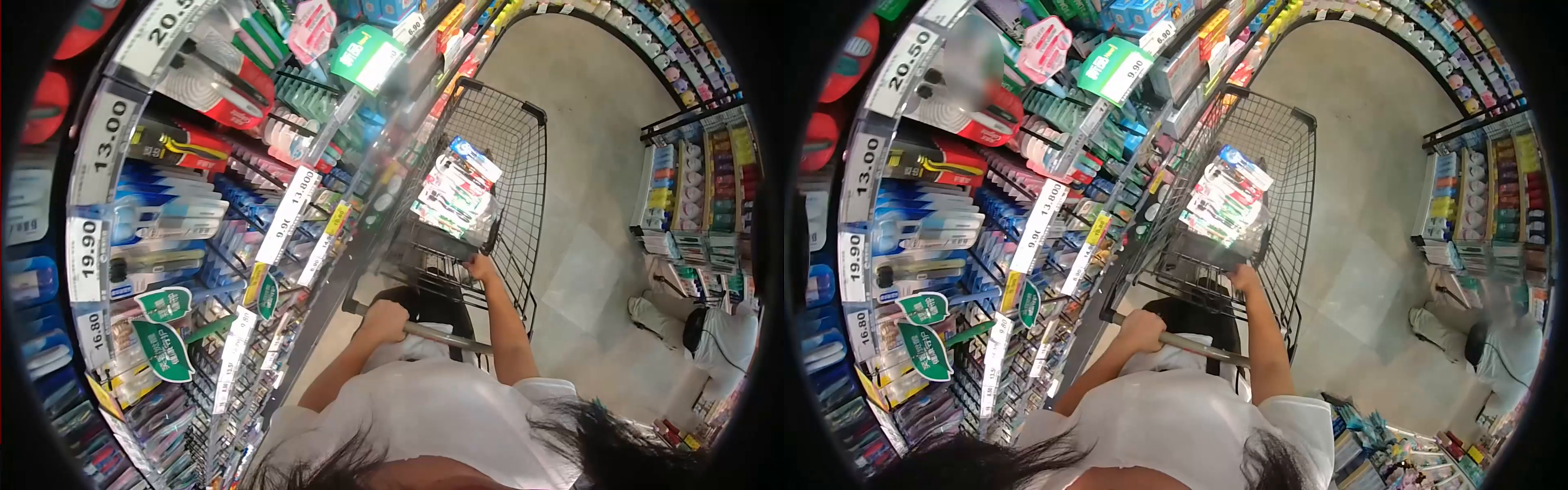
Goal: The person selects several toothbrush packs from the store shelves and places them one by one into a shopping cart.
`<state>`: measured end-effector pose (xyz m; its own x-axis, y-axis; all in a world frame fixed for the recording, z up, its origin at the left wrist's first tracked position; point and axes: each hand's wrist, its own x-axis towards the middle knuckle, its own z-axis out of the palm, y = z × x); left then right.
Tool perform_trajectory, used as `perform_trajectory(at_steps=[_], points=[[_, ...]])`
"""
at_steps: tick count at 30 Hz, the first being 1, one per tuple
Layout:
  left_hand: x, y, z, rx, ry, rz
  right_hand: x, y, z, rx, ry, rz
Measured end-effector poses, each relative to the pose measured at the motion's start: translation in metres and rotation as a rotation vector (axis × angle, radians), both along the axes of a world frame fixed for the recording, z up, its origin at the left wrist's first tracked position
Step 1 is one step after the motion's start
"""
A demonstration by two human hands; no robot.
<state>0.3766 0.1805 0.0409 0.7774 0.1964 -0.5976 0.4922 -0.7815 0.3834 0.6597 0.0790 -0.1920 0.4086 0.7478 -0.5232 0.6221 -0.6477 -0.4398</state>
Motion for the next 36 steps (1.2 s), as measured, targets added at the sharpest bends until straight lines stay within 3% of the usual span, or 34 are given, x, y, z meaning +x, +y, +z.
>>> perform_trajectory(at_steps=[11, 15, 20, 24, 27, 29, 35, 36], points=[[-0.03, -0.003, 0.004, -0.023, -0.033, -0.058, -0.042, -0.016, 0.011, -0.116, 0.033, -0.177], [-0.024, 0.005, -0.004, -0.028, -0.084, -0.145, -0.019, -0.002, 0.007, -0.118, 0.069, -0.188], [0.001, 0.015, -0.017, -0.025, -0.052, -0.179, 0.026, 0.054, -0.047, -0.028, -0.014, -0.231], [0.033, 0.02, -0.026, -0.111, 0.033, -0.09, 0.052, 0.104, -0.113, -0.149, -0.08, 0.015], [0.063, 0.027, -0.022, -0.157, 0.049, -0.009, 0.07, 0.13, -0.156, -0.176, -0.064, -0.042], [0.08, 0.036, -0.022, -0.15, 0.009, 0.05, 0.085, 0.154, -0.173, -0.188, -0.085, -0.042], [0.158, 0.064, -0.017, -0.14, -0.074, 0.044, 0.184, 0.201, -0.151, -0.315, -0.104, 0.001], [0.153, 0.066, -0.031, -0.128, -0.034, 0.025, 0.166, 0.194, -0.191, -0.297, -0.123, 0.079]])
